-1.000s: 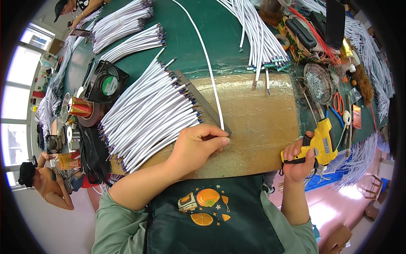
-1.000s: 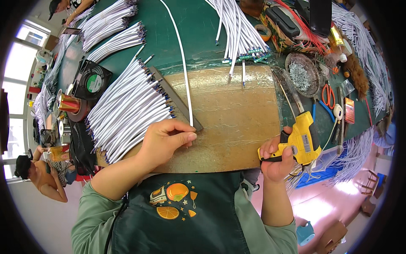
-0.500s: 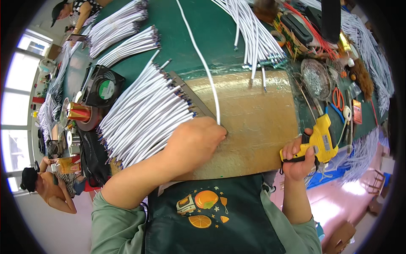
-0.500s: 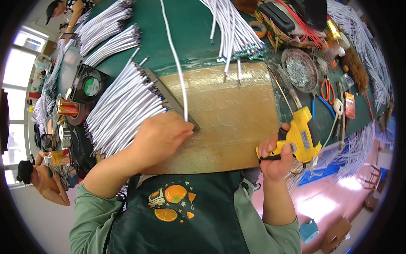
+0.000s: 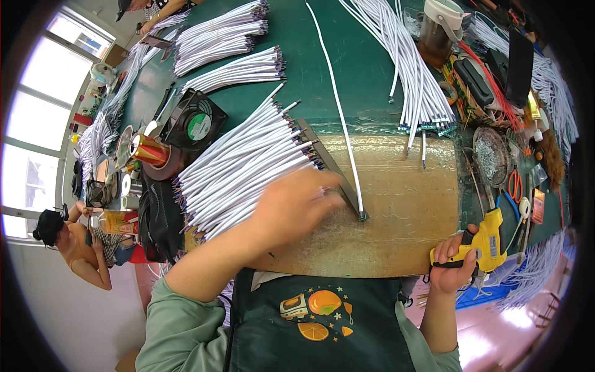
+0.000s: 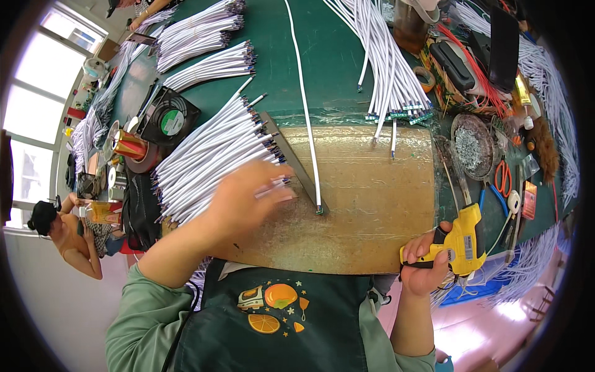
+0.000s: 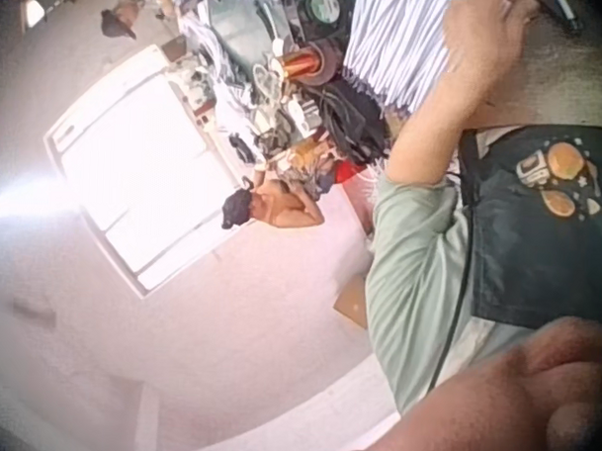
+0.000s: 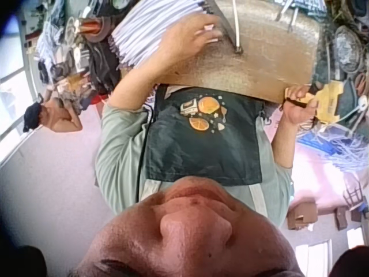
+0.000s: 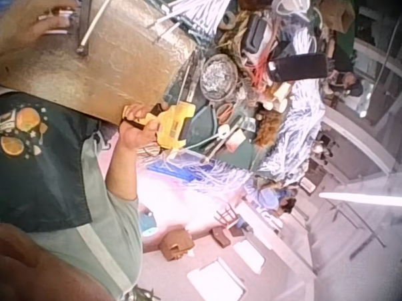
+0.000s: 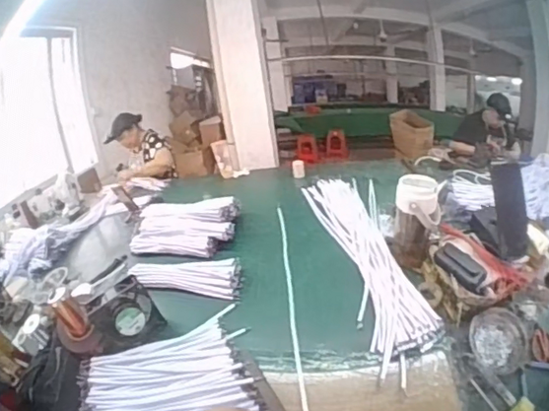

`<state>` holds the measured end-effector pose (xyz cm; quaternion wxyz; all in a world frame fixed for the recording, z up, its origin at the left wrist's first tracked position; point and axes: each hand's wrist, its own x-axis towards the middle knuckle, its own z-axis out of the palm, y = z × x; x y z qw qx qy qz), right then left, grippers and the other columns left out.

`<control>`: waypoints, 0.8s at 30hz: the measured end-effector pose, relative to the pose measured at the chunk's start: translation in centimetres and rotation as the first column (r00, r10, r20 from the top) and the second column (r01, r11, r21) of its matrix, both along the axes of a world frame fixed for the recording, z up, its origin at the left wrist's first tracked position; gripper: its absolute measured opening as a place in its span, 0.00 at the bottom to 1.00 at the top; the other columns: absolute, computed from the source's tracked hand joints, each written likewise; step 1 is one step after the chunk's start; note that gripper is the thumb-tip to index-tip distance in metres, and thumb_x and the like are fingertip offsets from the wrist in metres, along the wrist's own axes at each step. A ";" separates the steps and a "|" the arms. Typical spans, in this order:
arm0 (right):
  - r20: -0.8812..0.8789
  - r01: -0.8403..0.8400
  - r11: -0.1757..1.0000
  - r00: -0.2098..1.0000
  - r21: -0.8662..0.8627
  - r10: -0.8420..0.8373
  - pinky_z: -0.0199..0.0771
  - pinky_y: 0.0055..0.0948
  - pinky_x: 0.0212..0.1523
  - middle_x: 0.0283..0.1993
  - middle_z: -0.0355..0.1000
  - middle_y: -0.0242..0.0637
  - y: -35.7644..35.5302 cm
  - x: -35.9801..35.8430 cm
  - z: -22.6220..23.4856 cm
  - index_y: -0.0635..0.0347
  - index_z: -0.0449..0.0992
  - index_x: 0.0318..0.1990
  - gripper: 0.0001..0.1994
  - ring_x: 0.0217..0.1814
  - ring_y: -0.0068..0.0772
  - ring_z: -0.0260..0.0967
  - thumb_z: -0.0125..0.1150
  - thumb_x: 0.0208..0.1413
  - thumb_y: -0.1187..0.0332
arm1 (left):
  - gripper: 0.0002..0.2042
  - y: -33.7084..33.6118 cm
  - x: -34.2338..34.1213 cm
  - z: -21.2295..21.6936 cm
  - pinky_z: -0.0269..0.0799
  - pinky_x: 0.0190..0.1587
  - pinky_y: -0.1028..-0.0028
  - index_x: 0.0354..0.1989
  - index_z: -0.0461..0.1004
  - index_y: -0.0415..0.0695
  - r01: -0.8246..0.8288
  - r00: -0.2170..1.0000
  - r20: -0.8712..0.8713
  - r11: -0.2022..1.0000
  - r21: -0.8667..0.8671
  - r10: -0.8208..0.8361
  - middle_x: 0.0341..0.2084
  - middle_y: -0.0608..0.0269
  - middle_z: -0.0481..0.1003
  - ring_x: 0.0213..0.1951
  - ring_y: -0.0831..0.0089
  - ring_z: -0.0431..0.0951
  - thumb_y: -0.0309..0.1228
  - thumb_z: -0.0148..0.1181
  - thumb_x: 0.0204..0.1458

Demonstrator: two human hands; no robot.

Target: The person solders white electrical wires to small circuit boards using a yellow soldering gun, repeatedly taking wires from a stack, positioning them against the board, and applying the soldering tool to connect them.

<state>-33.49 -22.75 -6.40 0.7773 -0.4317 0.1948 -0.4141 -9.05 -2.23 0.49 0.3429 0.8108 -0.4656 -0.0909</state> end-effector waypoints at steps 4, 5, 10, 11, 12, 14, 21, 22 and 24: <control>0.050 -0.039 0.998 0.998 -0.049 0.041 0.59 0.21 0.21 0.25 0.59 0.31 0.0 0.2 -0.1 0.60 0.57 0.56 0.23 0.19 0.20 0.55 0.48 0.60 0.56 | 0.08 0.9 5.4 -1.6 0.70 0.35 0.66 0.33 0.75 0.42 -0.273 0.913 0.305 0.961 -0.035 0.270 0.30 0.56 0.73 0.31 0.60 0.74 0.30 0.63 0.46; 0.046 -0.034 0.998 0.998 -0.050 0.037 0.59 0.21 0.21 0.25 0.59 0.31 0.1 0.3 0.0 0.60 0.57 0.56 0.23 0.19 0.20 0.55 0.48 0.60 0.56 | 0.08 0.7 5.9 -1.8 0.69 0.36 0.66 0.32 0.75 0.41 -0.262 0.912 0.320 0.965 -0.020 0.254 0.30 0.56 0.73 0.32 0.59 0.74 0.30 0.63 0.46; 0.000 -0.026 1.000 1.000 0.003 0.026 0.62 0.25 0.22 0.24 0.61 0.31 0.2 0.4 0.0 0.59 0.58 0.57 0.26 0.18 0.24 0.56 0.54 0.56 0.56 | 0.08 0.8 7.0 -1.9 0.69 0.37 0.66 0.33 0.75 0.40 -0.239 0.913 0.347 0.971 0.025 0.216 0.30 0.54 0.73 0.34 0.57 0.73 0.29 0.61 0.47; 0.033 -0.041 0.999 0.999 0.026 0.040 0.62 0.26 0.23 0.25 0.61 0.31 0.4 0.5 0.3 0.60 0.58 0.58 0.25 0.19 0.24 0.58 0.56 0.55 0.60 | 0.07 1.0 6.6 -1.2 0.69 0.36 0.67 0.33 0.75 0.39 -0.267 0.924 0.279 0.963 -0.022 0.263 0.29 0.54 0.73 0.33 0.57 0.74 0.28 0.60 0.47; 0.018 -0.029 0.999 0.999 0.021 0.029 0.62 0.26 0.23 0.25 0.61 0.31 0.4 0.3 0.3 0.60 0.58 0.58 0.25 0.19 0.24 0.58 0.56 0.55 0.60 | 0.06 0.8 6.3 -0.3 0.69 0.35 0.68 0.33 0.75 0.39 -0.296 0.930 0.208 0.953 -0.067 0.303 0.29 0.54 0.73 0.32 0.57 0.74 0.26 0.60 0.48; -0.082 -0.067 0.994 0.995 -0.085 0.061 0.62 0.25 0.24 0.26 0.61 0.31 0.5 0.1 0.3 0.60 0.58 0.58 0.24 0.20 0.22 0.56 0.54 0.57 0.62 | 0.03 0.7 4.9 2.5 0.68 0.34 0.64 0.31 0.74 0.40 -0.204 0.929 0.289 0.972 -0.117 0.230 0.26 0.54 0.72 0.30 0.55 0.73 0.25 0.57 0.48; -0.290 -0.229 0.973 0.933 -0.015 0.215 0.70 0.27 0.31 0.33 0.68 0.35 5.1 1.8 2.5 0.61 0.61 0.56 0.29 0.28 0.27 0.66 0.67 0.45 0.73 | 0.06 1.2 -3.4 7.3 0.67 0.31 0.75 0.33 0.76 0.39 0.096 0.953 -0.294 0.994 0.059 -0.074 0.26 0.60 0.74 0.28 0.70 0.73 0.21 0.60 0.46; -0.392 -0.301 0.952 0.883 -0.053 0.257 0.71 0.27 0.33 0.34 0.69 0.35 5.9 2.2 2.6 0.61 0.61 0.55 0.29 0.31 0.27 0.68 0.67 0.45 0.74 | 0.06 1.1 -4.2 6.2 0.67 0.32 0.77 0.36 0.76 0.39 0.084 0.915 -0.400 0.992 0.091 -0.040 0.27 0.62 0.74 0.28 0.75 0.72 0.22 0.60 0.49; -0.464 -0.444 0.864 0.833 -0.237 0.301 0.71 0.24 0.40 0.37 0.71 0.32 6.7 4.0 4.0 0.61 0.71 0.44 0.14 0.40 0.24 0.69 0.63 0.50 0.78 | 0.06 1.6 -5.5 3.4 0.67 0.33 0.80 0.38 0.75 0.39 0.022 0.822 -0.567 0.995 0.100 0.039 0.27 0.65 0.73 0.29 0.80 0.71 0.24 0.59 0.51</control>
